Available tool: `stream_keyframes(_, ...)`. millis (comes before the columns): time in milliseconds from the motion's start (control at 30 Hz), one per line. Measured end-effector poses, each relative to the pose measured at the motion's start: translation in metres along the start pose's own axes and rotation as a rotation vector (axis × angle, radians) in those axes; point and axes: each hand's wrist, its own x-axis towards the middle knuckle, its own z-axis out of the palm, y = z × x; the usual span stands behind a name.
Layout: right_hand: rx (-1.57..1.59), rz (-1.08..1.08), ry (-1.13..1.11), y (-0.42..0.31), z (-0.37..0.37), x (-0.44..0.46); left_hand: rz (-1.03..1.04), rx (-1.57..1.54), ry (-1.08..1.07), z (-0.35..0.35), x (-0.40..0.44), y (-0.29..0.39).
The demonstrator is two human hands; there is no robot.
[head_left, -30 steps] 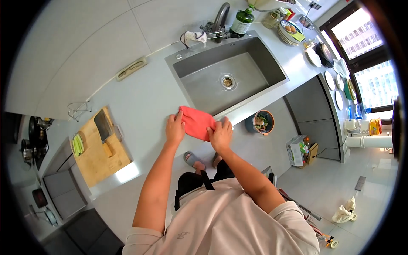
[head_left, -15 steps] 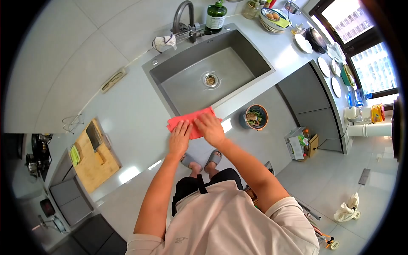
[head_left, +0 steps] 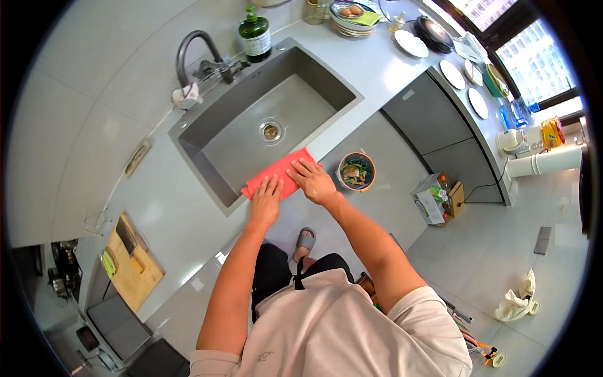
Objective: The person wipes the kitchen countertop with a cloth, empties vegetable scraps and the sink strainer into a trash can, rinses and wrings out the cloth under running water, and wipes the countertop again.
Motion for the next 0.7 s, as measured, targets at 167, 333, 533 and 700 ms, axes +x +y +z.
stream_keyframes(167, -0.037, 0.047, -0.034, 0.053, -0.022, 0.004, 0.052, 0.001, -0.023, -0.001, 0.053, 0.030)
stream_keyframes(333, -0.041, 0.122, -0.002, 0.115, -0.042, 0.006, 0.115, -0.008, -0.042, -0.002, 0.118, 0.065)
stream_keyframes(533, -0.134, 0.189, 0.052, 0.204, -0.082, 0.015, 0.197, -0.015, 0.035, 0.003, 0.217, 0.123)
stream_keyframes(700, -0.161, 0.292, 0.056, 0.264, -0.106, 0.028, 0.212, -0.013, 0.110, 0.014, 0.289, 0.163)
